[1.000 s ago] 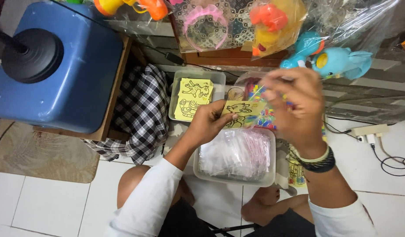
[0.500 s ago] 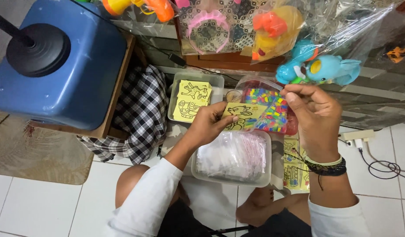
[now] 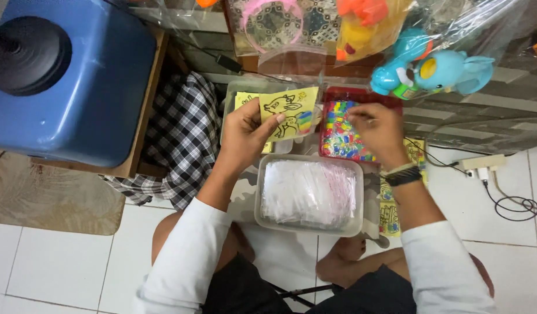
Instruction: The person places small colorful pieces onto sticker sheets by hand and then puts the completed sheets into plastic bags.
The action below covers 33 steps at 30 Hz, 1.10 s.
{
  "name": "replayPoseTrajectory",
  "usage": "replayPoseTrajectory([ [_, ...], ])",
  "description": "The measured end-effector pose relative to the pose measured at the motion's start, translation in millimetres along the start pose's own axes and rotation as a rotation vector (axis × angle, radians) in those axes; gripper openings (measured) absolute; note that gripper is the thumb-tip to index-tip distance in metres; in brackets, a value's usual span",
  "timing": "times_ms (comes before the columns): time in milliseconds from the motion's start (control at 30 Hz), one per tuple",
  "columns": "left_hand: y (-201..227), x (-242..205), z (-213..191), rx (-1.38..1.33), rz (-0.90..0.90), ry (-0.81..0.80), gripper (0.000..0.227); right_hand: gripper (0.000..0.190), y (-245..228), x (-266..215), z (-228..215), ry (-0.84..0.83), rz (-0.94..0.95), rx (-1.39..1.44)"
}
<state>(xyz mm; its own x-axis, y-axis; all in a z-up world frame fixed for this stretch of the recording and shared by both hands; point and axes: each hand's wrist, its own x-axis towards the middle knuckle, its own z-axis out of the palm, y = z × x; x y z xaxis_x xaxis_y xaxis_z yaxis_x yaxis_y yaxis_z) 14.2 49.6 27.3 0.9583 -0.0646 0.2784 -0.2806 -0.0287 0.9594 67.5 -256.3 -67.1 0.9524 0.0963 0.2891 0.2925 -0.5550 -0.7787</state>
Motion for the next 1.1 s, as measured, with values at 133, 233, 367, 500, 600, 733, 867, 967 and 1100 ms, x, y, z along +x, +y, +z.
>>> replayPoseTrajectory([
  [133,6,-1,-2,-0.031,-0.016,0.010,0.009,0.009,-29,10,37,-0.169,-0.326,-0.223],
  [233,11,-3,-5,-0.034,-0.013,0.011,0.010,0.011,-18,12,79,-0.443,-0.536,-0.676],
  [367,-5,-3,-15,-0.063,-0.011,0.015,0.011,0.070,35,15,125,-0.596,0.051,-0.356],
  [500,-13,-4,-20,-0.098,0.005,0.021,0.014,0.095,26,14,126,-0.599,0.165,-0.195],
  [600,-14,-4,-22,-0.118,0.002,0.015,0.012,0.080,-15,13,116,-0.591,0.318,-0.005],
  [733,-4,-4,-22,-0.113,0.014,0.015,0.012,0.057,-22,10,117,-0.633,0.216,-0.132],
  [867,-11,-5,-25,-0.105,0.031,0.015,0.013,0.052,-37,15,105,-0.643,0.388,-0.165],
  [967,-8,-4,-25,-0.099,0.035,0.017,0.012,0.045,-45,16,99,-0.641,0.412,-0.174],
  [1100,-4,-3,-24,-0.106,0.039,0.019,0.012,0.068,-56,17,100,-0.644,0.418,-0.154],
])
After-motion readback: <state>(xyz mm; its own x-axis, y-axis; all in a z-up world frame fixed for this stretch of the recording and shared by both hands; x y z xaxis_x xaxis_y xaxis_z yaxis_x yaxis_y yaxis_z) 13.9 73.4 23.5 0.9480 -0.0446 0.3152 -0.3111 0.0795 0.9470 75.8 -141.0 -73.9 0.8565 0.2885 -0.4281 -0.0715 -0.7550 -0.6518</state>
